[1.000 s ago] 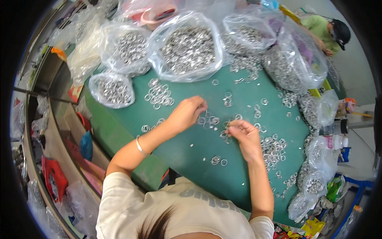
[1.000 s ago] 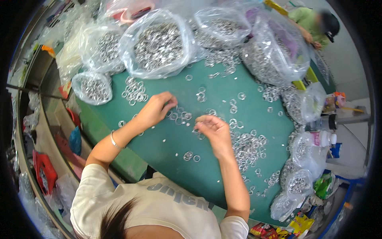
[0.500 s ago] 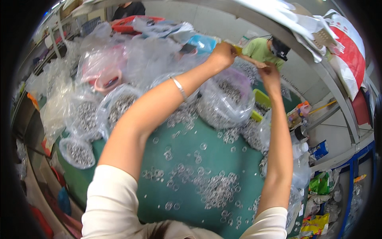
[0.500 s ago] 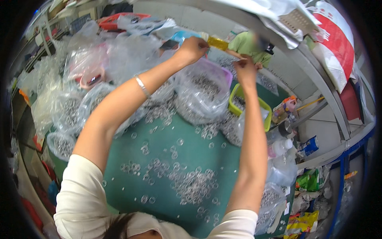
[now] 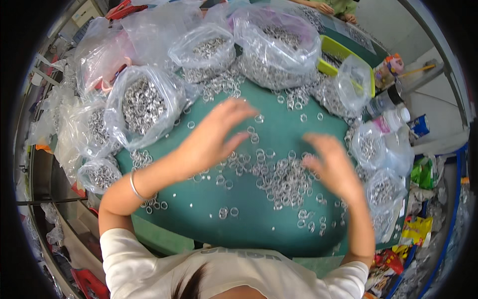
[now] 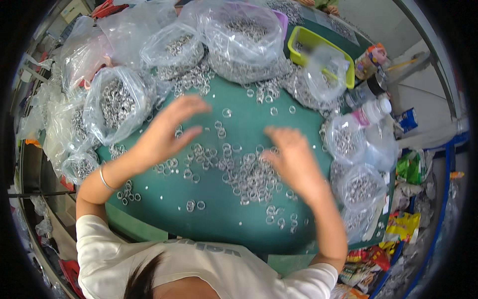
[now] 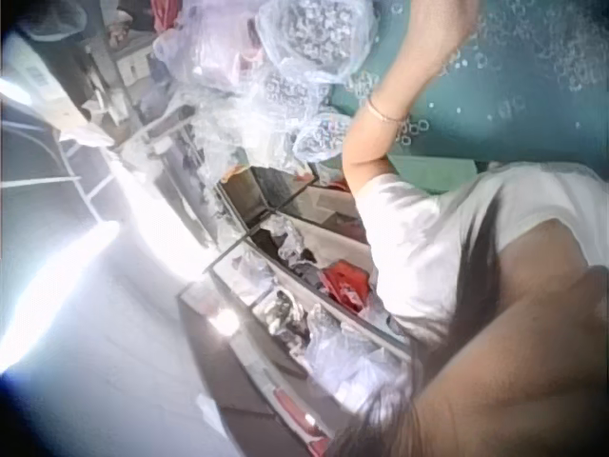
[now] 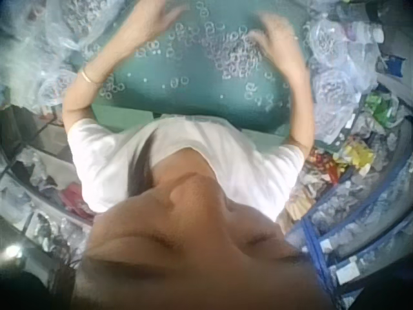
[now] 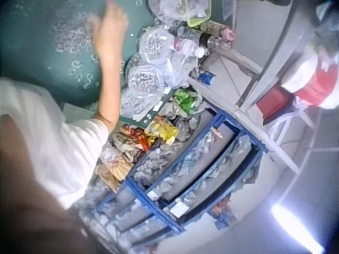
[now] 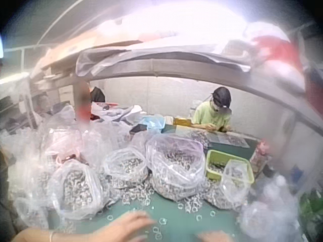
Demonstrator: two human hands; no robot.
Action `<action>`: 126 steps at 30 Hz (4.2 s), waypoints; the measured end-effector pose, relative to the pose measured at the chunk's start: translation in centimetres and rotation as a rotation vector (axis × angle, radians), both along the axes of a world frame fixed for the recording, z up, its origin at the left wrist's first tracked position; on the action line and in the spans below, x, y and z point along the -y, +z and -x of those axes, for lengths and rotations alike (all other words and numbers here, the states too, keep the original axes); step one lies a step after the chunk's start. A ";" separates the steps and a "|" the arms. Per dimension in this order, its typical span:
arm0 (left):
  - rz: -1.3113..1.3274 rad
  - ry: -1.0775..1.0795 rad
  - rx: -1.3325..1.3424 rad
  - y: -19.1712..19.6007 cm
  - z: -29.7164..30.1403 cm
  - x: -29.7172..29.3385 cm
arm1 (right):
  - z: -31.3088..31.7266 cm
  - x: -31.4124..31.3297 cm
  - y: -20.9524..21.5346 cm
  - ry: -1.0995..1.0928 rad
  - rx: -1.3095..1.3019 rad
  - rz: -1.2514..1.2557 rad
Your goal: The person sorts metal rings on a table by hand and gathers them into a pile.
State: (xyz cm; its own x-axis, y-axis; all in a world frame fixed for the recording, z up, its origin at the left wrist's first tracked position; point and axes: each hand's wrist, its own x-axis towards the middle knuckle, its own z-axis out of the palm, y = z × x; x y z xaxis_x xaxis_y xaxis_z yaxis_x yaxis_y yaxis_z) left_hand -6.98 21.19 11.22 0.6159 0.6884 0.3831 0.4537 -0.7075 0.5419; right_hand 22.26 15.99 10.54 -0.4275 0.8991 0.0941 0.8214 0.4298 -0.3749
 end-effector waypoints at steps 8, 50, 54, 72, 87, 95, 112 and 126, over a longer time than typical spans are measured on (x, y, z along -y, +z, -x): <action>-0.032 0.096 -0.322 -12.8 -2.3 9.1 | 8.7 9.6 -11.0 -0.300 0.082 -0.101; 0.187 -0.041 -0.513 -9.8 -8.7 3.5 | -0.1 5.0 -8.7 -0.631 0.041 -0.325; 0.137 -0.018 -0.236 -11.1 -6.9 3.9 | 0.5 4.7 -7.4 -0.564 -0.142 -0.318; 1.496 -0.073 0.607 -9.9 -1.4 11.6 | 9.5 11.4 -7.9 -0.438 -0.818 0.425; 0.542 0.118 -0.011 -9.0 1.8 15.3 | 10.0 11.5 -9.0 -0.188 -0.513 0.223; 0.316 0.112 -0.162 -11.3 -0.3 15.8 | 6.5 2.9 -10.9 -0.373 -0.060 -0.189; 0.029 0.054 -0.273 -13.0 -7.3 4.6 | 3.8 6.9 -9.6 -0.565 -1.518 0.840; 0.830 0.140 0.291 -9.3 0.5 14.0 | 9.7 12.4 -10.0 -0.366 -1.162 0.580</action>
State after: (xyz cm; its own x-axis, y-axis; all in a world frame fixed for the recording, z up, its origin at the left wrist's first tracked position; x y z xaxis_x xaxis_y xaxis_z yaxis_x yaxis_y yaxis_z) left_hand -7.47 7.22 1.88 0.4618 0.8751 -0.1449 0.2710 0.0163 0.9624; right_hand 12.56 3.56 0.53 -0.0899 0.9768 -0.1944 -0.0604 -0.2002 -0.9779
